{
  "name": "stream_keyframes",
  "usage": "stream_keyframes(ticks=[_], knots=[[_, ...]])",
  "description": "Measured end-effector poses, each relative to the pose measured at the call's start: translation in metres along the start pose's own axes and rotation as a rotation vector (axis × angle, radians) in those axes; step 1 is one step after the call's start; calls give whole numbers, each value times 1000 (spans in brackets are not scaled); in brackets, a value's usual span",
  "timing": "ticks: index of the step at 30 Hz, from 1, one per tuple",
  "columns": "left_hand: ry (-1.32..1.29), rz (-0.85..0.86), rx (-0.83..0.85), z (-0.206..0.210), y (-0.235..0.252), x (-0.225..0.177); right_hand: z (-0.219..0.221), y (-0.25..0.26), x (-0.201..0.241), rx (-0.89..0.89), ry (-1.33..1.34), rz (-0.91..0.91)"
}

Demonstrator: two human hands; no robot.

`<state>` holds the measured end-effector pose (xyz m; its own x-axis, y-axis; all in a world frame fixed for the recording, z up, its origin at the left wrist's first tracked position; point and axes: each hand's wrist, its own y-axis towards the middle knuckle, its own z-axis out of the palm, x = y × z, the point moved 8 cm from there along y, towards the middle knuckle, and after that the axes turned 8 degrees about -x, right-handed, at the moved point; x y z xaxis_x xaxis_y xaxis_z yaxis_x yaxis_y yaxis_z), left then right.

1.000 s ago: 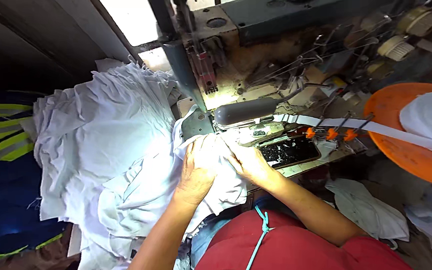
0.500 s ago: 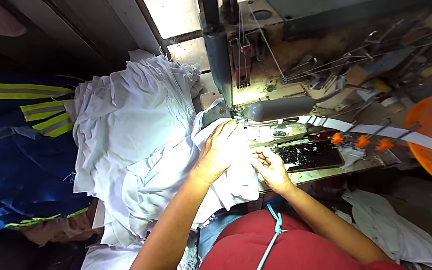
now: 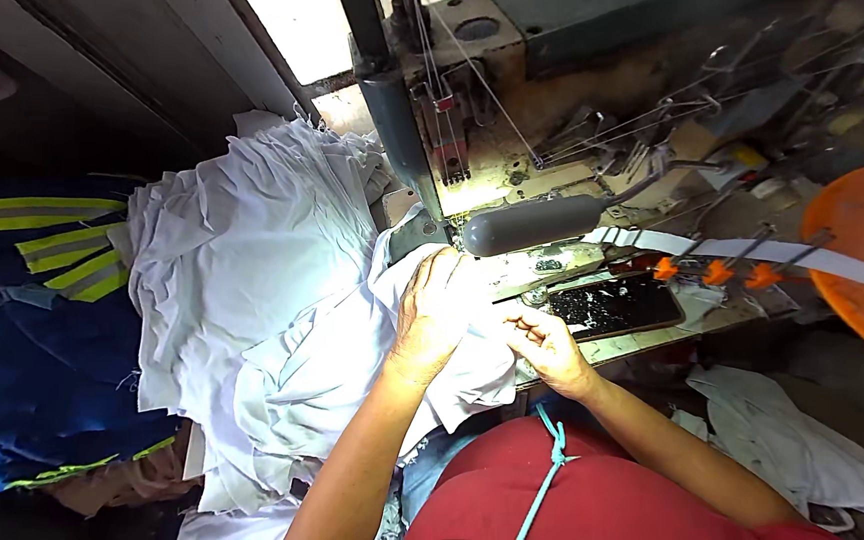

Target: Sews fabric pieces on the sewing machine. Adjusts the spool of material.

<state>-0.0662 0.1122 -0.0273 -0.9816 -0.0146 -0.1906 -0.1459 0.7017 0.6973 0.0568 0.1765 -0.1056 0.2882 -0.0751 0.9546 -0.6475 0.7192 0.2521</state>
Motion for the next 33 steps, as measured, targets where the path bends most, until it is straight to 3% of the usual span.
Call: stream_keyframes(ticks=[7,13,22,25,28,31,33], knots=[[59,28,33,4,1,0,-2,2,-4,-9,-68,-41],[-82,-115,45,1,1,8,-6,4,2,-81,-128,-110],[19,-225,324,8,45,34,-1,22,5,-204,-207,-198],[44,-94,205,37,53,69,0,26,7,-225,-232,-296],[27,-141,168,38,60,81,4,22,13,-239,-315,-413],[-122,-245,-20,6,55,73,4,14,13,-210,-455,-414],[-216,-144,-190,-29,39,51,-4,3,17,-202,-545,-442]])
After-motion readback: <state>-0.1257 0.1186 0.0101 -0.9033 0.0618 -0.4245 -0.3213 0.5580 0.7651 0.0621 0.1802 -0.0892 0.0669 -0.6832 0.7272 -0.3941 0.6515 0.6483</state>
